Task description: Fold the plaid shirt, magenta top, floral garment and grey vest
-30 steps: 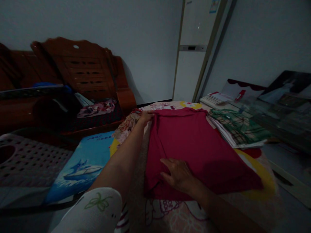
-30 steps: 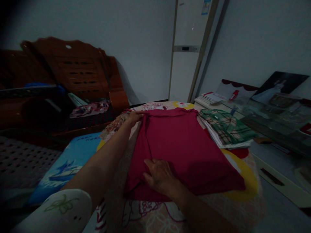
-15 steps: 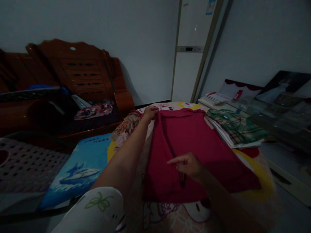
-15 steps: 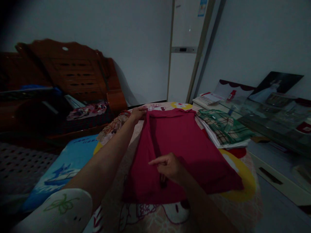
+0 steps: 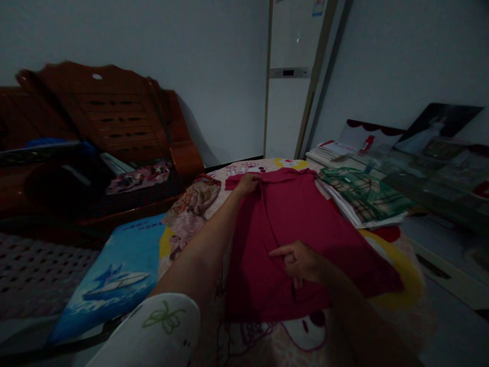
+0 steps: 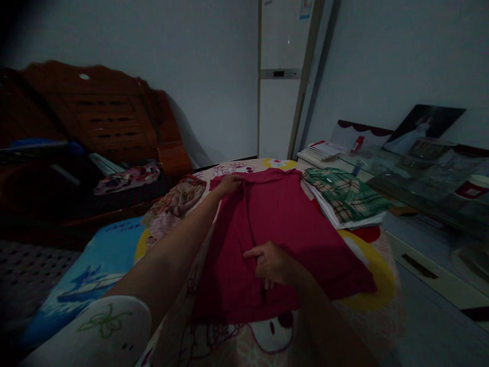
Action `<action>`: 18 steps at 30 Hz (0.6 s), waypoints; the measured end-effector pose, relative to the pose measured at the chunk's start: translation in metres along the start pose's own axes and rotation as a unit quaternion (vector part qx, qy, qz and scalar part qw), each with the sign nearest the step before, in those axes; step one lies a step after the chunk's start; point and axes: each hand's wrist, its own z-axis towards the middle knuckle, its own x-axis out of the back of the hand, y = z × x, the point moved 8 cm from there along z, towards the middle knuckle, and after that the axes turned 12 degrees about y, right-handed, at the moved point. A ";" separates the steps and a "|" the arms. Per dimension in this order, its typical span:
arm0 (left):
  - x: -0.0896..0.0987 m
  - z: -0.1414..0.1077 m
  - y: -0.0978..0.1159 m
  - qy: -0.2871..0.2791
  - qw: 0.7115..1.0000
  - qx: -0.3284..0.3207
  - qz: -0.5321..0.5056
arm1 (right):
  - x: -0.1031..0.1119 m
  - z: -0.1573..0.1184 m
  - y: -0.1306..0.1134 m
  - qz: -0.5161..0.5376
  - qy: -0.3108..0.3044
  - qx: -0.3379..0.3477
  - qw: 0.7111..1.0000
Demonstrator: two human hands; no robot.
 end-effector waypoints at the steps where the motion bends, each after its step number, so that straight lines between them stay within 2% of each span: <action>1: -0.002 0.001 0.003 -0.004 1.000 -0.019 0.020 | 0.003 0.000 0.002 -0.003 0.007 -0.001 1.000; 7: -0.017 -0.018 0.004 -0.039 0.987 -0.090 0.130 | -0.004 -0.004 0.005 -0.019 -0.038 -0.009 0.999; 11: -0.032 -0.039 0.012 -0.091 0.971 -0.163 0.150 | 0.002 -0.002 0.007 -0.070 0.005 -0.028 0.997; 13: -0.031 -0.043 0.016 -0.082 0.968 -0.176 0.160 | 0.008 -0.001 0.007 -0.091 0.028 -0.023 0.995; 16: -0.020 -0.045 0.019 -0.028 0.968 -0.164 0.189 | 0.016 0.001 -0.008 -0.099 0.064 0.052 0.992; 18: -0.018 -0.050 0.018 -0.026 0.963 -0.160 0.216 | 0.016 0.000 -0.019 -0.119 0.072 0.109 0.984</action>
